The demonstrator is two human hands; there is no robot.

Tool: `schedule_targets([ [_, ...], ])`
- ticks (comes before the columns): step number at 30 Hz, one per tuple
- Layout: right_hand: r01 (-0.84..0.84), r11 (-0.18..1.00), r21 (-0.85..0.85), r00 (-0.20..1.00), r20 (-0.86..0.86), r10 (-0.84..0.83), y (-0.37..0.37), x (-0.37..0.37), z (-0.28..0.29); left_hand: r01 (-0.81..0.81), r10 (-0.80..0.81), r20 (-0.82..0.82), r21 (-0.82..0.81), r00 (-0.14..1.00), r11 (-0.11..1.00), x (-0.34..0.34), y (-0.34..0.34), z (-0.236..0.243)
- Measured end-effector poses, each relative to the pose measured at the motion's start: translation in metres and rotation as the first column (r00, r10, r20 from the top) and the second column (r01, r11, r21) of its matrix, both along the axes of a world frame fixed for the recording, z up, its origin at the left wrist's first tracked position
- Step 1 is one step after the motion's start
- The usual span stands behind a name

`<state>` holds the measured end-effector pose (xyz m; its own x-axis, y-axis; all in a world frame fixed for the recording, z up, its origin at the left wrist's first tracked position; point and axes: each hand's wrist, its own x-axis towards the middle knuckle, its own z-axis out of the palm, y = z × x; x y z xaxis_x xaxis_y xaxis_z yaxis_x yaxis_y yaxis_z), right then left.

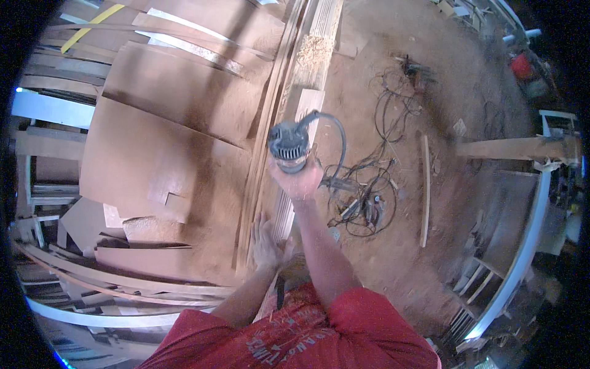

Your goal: The person uses a hand-held router to cut a groove into the edge of a long wooden plank supported on sawhorses.

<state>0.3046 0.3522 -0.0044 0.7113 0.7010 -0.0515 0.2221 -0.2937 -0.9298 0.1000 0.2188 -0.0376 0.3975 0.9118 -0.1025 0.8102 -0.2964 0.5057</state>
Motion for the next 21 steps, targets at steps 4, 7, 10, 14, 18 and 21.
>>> schedule_targets([
  [4,-0.016,0.982,0.19,1.0,0.001,0.016,0.025,0.021,-0.007,-0.005,0.005,0.038,0.012,0.999,1.0,-0.005,-0.002,-0.011],
  [7,0.043,0.981,0.188,0.992,0.106,-0.063,0.049,0.042,-0.017,0.015,-0.015,-0.026,-0.007,1.0,1.0,0.0,-0.002,-0.006],
  [10,0.046,0.982,0.182,0.981,0.177,-0.079,0.068,0.062,-0.024,0.019,-0.021,-0.039,-0.045,0.999,0.999,0.001,0.001,0.0],
  [14,0.065,0.976,0.206,0.985,0.141,-0.095,0.088,0.07,-0.02,-0.008,0.003,-0.061,-0.09,0.998,0.996,0.001,0.001,0.006],
  [18,0.074,0.961,0.267,0.98,0.161,-0.121,0.105,0.085,-0.012,0.007,-0.009,-0.029,-0.062,1.0,0.998,0.004,0.002,0.006],
  [21,0.076,0.965,0.25,0.97,0.204,-0.129,0.1,0.09,-0.004,-0.006,0.009,0.032,-0.076,0.999,0.997,0.009,0.004,0.01],
])
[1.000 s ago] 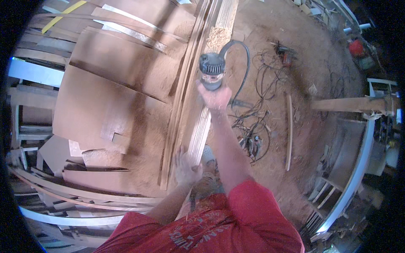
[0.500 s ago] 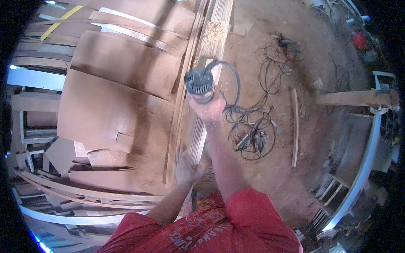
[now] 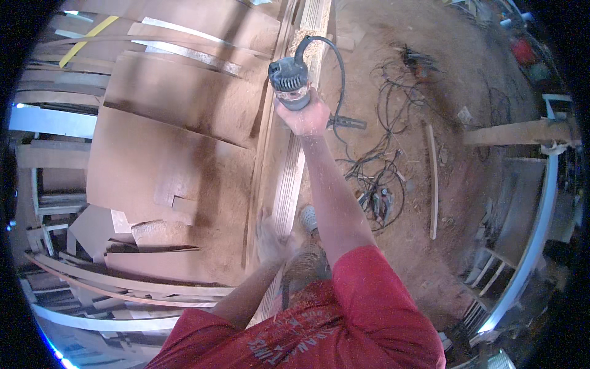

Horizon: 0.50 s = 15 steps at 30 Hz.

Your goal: The person uses a hand-held router to cut a groove into the edge of a long wooden plank supported on sawhorses.

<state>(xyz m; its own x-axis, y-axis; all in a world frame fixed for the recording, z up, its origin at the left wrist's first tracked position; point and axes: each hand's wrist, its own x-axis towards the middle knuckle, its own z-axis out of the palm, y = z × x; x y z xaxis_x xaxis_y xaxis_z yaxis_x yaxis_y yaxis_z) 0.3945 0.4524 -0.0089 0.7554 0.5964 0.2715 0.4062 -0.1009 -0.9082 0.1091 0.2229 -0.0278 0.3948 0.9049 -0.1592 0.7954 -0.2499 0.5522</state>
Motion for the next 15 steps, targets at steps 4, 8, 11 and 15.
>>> schedule_targets([
  [4,-0.131,0.983,-0.13,0.973,-0.205,0.103,-0.038,-0.029,0.013,-0.003,0.002,0.05,0.021,0.999,1.0,-0.011,-0.013,-0.017],
  [8,-0.096,0.989,-0.117,0.961,-0.271,0.061,-0.1,-0.079,0.012,-0.03,0.032,0.077,-0.025,0.997,0.999,-0.027,-0.037,-0.026],
  [11,-0.088,0.976,-0.197,0.979,-0.2,0.048,-0.134,-0.104,0.006,-0.01,0.009,0.045,0.03,0.999,1.0,-0.026,-0.037,-0.025],
  [15,-0.054,0.99,-0.129,0.984,-0.174,0.031,-0.134,-0.113,-0.006,0.024,-0.026,0.049,0.049,0.998,0.998,-0.027,-0.034,-0.025],
])
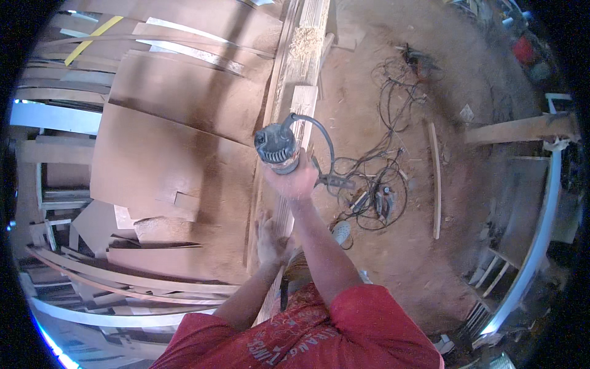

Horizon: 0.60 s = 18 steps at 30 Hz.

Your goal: The person uses a hand-held router to cut a groove into the edge of a long wooden plank supported on sawhorses.

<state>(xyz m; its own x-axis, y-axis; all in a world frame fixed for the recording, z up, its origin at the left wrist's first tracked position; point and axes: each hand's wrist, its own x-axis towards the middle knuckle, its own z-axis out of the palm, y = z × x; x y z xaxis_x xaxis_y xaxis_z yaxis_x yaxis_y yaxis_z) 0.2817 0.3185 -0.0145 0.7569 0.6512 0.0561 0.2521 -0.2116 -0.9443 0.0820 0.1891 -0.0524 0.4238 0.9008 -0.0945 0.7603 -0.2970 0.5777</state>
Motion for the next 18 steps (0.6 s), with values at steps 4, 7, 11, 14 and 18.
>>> schedule_targets([
  [4,-0.007,0.998,0.068,0.992,0.123,-0.002,0.02,0.018,-0.009,0.005,-0.004,-0.065,0.002,0.998,1.0,0.002,0.0,0.007],
  [7,-0.014,0.983,0.181,0.988,0.157,-0.015,0.04,0.038,-0.013,-0.015,0.01,-0.07,-0.063,0.997,0.998,0.004,0.002,0.008],
  [11,-0.033,0.988,0.148,0.984,0.179,0.006,0.058,0.053,-0.016,0.003,-0.004,-0.068,-0.019,0.998,1.0,0.004,0.002,0.008],
  [14,-0.01,0.989,0.15,0.978,0.205,-0.021,0.071,0.065,-0.017,0.017,-0.015,-0.054,0.037,0.998,0.999,0.004,0.001,0.005],
  [18,0.04,0.998,0.051,0.992,0.119,-0.046,0.092,0.074,-0.004,0.009,-0.006,-0.095,0.033,0.995,0.999,0.003,0.002,0.004],
])
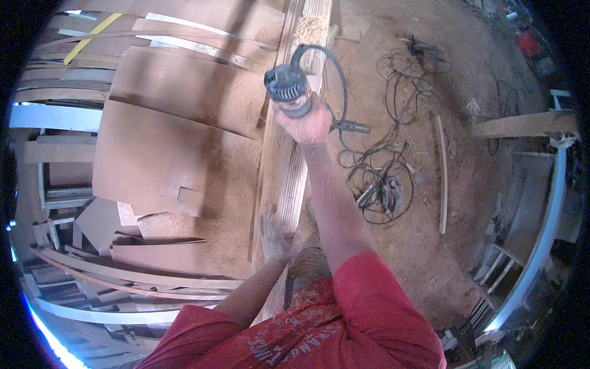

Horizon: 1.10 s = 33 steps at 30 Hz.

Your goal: The person uses a hand-held router to cut a groove into the edge of a long wooden plank supported on sawhorses.

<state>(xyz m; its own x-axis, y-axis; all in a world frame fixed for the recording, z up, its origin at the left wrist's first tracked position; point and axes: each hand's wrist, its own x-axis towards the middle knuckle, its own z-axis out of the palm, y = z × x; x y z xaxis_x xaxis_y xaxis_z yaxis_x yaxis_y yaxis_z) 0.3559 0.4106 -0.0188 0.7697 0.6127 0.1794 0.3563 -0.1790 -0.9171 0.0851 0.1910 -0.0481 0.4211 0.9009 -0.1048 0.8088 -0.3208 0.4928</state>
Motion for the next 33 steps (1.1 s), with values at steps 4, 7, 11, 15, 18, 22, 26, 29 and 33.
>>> schedule_targets([
  [4,-0.008,1.0,-0.005,1.0,-0.016,0.008,0.019,0.022,0.0,0.036,-0.036,0.001,0.037,0.999,0.999,0.003,0.002,0.002],
  [7,0.005,0.999,-0.04,0.998,-0.062,-0.007,0.031,0.026,0.011,0.029,-0.029,0.017,0.027,0.999,0.999,0.001,0.001,-0.001],
  [11,-0.019,0.999,-0.045,0.998,-0.055,0.016,0.028,0.022,0.019,-0.019,0.02,0.031,-0.043,0.999,0.999,0.004,0.002,0.011],
  [15,-0.059,0.997,0.044,0.993,-0.1,0.063,0.026,0.024,0.023,-0.006,0.005,-0.015,-0.032,1.0,0.999,0.005,0.003,0.011],
  [18,-0.046,0.999,0.01,0.998,-0.041,0.046,0.026,0.028,0.02,-0.011,0.012,0.003,-0.039,1.0,0.999,0.009,0.006,0.014],
  [22,-0.031,0.998,-0.06,0.985,-0.17,0.02,0.007,0.006,0.023,-0.025,0.025,-0.008,-0.079,1.0,0.997,0.009,0.005,0.014],
  [26,-0.032,0.997,0.063,0.954,-0.295,0.049,-0.04,-0.036,0.004,-0.004,0.0,-0.035,-0.117,0.999,0.993,0.005,0.003,0.013],
  [29,-0.03,0.998,0.053,0.999,0.028,0.028,-0.054,-0.041,-0.007,0.022,-0.023,-0.019,-0.057,1.0,0.998,0.003,0.001,0.006],
  [33,-0.046,0.992,0.115,0.998,0.048,0.04,-0.039,-0.028,-0.008,0.045,-0.044,-0.018,0.041,0.999,0.998,-0.001,-0.002,-0.005],
])
